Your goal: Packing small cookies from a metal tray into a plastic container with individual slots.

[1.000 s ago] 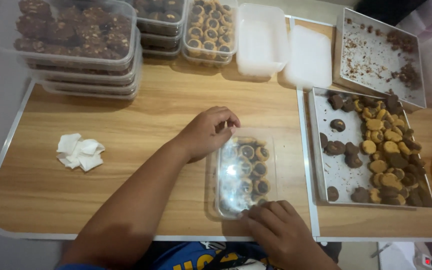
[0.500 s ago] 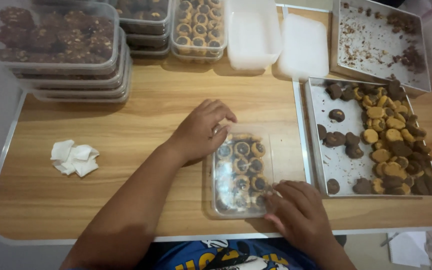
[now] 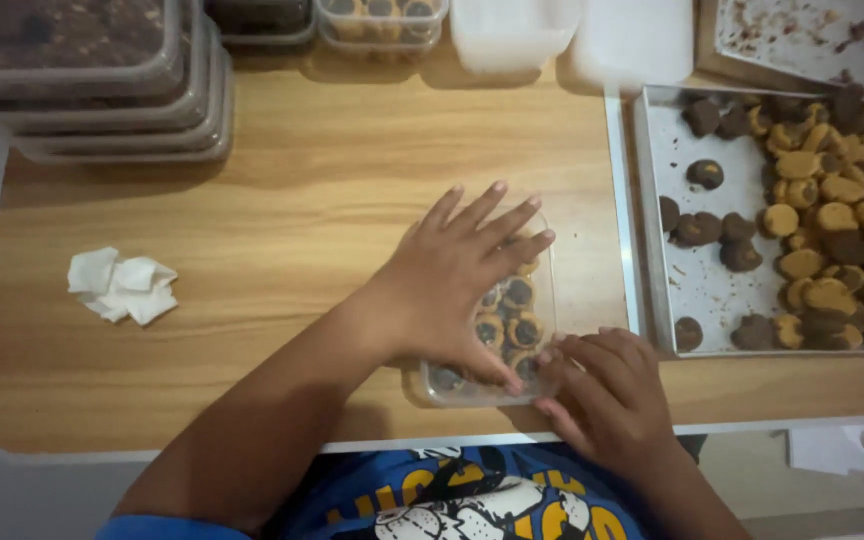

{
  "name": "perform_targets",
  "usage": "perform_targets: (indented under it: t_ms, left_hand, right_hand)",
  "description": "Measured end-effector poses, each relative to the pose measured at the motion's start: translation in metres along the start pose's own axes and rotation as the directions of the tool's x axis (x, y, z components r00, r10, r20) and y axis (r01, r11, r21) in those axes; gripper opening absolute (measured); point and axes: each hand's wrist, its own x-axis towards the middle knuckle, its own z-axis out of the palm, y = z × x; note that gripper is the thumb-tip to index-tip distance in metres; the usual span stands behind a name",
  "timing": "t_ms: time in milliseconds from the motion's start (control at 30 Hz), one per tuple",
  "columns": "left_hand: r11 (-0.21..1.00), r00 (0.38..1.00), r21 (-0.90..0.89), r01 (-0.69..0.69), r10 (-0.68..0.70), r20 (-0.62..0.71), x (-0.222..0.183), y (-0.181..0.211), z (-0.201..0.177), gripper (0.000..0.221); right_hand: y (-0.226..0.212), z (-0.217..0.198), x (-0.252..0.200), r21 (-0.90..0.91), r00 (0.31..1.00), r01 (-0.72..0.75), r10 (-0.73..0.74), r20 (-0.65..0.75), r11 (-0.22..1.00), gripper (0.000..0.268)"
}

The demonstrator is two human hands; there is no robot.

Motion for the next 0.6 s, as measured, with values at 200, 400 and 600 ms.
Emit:
perform_targets:
  t_ms: [200, 400, 600]
  left_hand:
    - [0.996, 0.998, 0.091, -0.015, 0.010, 0.063, 0.000, -0.002, 0.005, 0.159]
    - [0.997, 0.995, 0.070, -0.013, 0.006, 0.102, 0.000, -0.001, 0.001, 0.155]
    - [0.995, 0.994, 0.104, 0.005, -0.016, 0.110, 0.001, 0.001, 0.000, 0.139]
  right_hand:
    - [-0.002, -0.002, 0.004, -0.003, 1.000, -0.026, 0.026, 0.007, 1.000, 0.031]
    - [0.004, 0.003, -0.007, -0.025, 0.999, -0.030, 0.031, 0.021, 0.999, 0.036]
    - [-0.001, 0.000, 0.001, -0.019, 0.998, -0.058, 0.058, 0.012, 0.998, 0.036]
